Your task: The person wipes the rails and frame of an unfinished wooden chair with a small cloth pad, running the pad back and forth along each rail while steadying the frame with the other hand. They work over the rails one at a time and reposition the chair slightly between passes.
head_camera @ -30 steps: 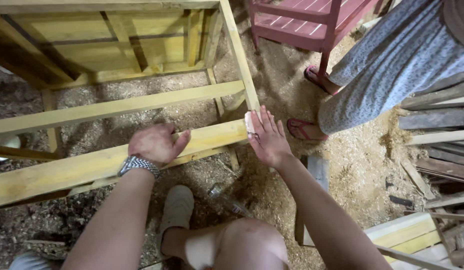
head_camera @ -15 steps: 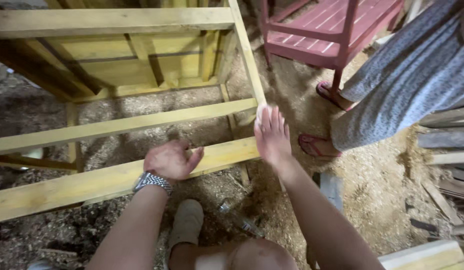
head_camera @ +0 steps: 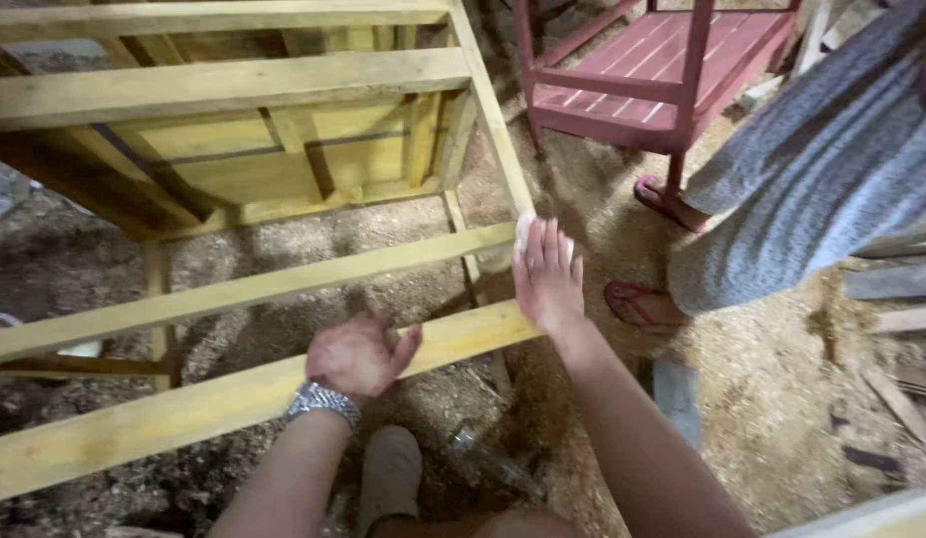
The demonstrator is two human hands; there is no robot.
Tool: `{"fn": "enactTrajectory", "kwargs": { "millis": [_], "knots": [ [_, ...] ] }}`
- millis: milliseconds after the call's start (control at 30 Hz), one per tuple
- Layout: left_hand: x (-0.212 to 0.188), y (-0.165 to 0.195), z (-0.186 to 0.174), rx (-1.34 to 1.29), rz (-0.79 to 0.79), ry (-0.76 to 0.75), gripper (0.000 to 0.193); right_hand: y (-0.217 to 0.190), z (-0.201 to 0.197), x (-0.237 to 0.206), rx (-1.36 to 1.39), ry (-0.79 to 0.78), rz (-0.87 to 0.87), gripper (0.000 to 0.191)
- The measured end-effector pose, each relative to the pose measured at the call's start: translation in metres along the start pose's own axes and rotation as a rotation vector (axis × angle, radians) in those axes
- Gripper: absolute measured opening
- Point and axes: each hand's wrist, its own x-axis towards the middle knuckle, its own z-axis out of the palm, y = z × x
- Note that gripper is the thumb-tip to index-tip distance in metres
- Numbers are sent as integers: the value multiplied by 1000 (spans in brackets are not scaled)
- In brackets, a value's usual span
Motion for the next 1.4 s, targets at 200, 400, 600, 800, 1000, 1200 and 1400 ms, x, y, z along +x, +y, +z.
{"fn": "enactTrajectory", "kwargs": {
  "millis": [200,400,600,800,1000,1200,1400],
  "knots": [
    [25,-16,10,-33,250,559,64,-55,-37,98,-60,-52,-13,68],
    [96,-36,-52,-35,180,640,66,-39,-29,81,-274,32,-196,67],
    [96,-12,-70,27,-29,30,80,-34,-30,66,-263,-61,-168,63],
    [96,-5,-83,3,-168,-166,82,-82,-66,162,-242,-54,-182,62],
    [85,-2,-89,19,-142,-46,76,-60,-58,132,-309,-75,-206,65],
    [86,2,-100,-81,-189,-105,74,-52,-59,127,-264,-91,-207,63],
    [88,-1,-89,-91,-207,-109,67,-83,-71,181,-169,-75,-195,65]
  ]
}}
